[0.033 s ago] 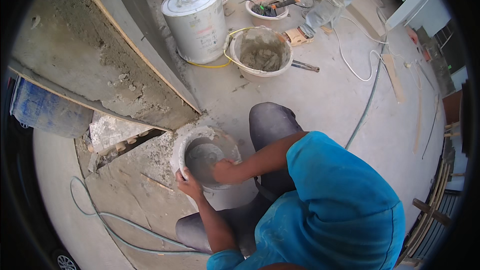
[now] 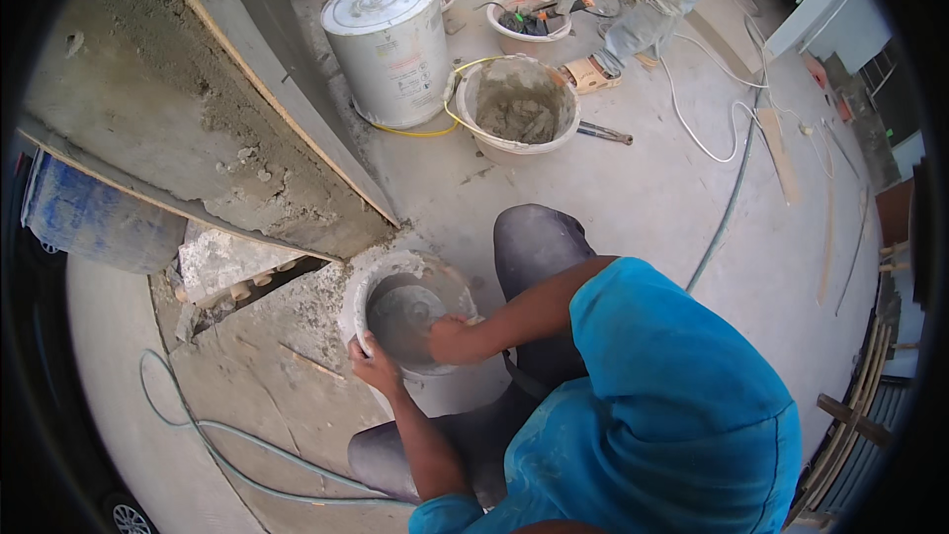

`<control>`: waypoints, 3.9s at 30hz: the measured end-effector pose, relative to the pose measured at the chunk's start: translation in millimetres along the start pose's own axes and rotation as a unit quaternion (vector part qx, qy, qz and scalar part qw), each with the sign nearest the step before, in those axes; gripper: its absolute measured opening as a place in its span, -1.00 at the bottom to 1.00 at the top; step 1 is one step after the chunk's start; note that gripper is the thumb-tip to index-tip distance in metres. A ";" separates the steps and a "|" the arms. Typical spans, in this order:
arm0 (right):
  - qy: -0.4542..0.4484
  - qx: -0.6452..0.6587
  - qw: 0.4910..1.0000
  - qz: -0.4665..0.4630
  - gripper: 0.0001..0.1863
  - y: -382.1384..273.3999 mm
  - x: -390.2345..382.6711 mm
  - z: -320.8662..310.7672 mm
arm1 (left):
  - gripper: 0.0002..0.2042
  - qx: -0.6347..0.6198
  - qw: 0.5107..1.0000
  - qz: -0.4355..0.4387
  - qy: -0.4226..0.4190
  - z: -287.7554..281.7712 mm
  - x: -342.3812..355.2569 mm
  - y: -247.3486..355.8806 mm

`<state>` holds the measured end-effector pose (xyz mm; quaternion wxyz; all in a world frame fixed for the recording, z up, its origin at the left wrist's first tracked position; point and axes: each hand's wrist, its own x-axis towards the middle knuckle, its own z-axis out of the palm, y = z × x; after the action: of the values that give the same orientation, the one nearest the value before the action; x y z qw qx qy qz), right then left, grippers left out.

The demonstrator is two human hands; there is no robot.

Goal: The person scoops cement from a bucket using a trowel and applies it to a wall. They repeatedly transfer cement from the bucket to the wall, smoothing it with the trowel.

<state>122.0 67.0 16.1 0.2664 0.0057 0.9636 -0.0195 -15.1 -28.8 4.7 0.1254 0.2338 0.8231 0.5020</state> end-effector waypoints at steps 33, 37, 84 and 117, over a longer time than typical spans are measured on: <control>-0.031 0.089 0.995 0.020 -0.75 12.3 -8.9 -13.8 | -0.64 0.007 0.999 0.018 0.043 4.6 8.2 -9.2; -0.051 -0.111 0.986 -0.111 -0.74 43.1 -38.1 -49.6 | -0.66 -0.016 0.998 -0.041 0.036 0.8 10.9 -3.6; -0.116 -0.059 0.991 -0.014 -0.70 125.7 17.4 -45.3 | -0.81 -0.049 0.996 0.052 0.055 7.0 14.0 16.4; -0.095 0.218 0.971 0.028 -0.61 79.1 -10.8 -30.0 | -0.74 -0.106 0.991 -0.064 0.049 2.8 11.9 14.8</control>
<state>117.6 147.2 44.7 0.3498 0.0888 0.9057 -0.2225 -20.2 -14.8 16.9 0.1408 0.1409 0.7838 0.5883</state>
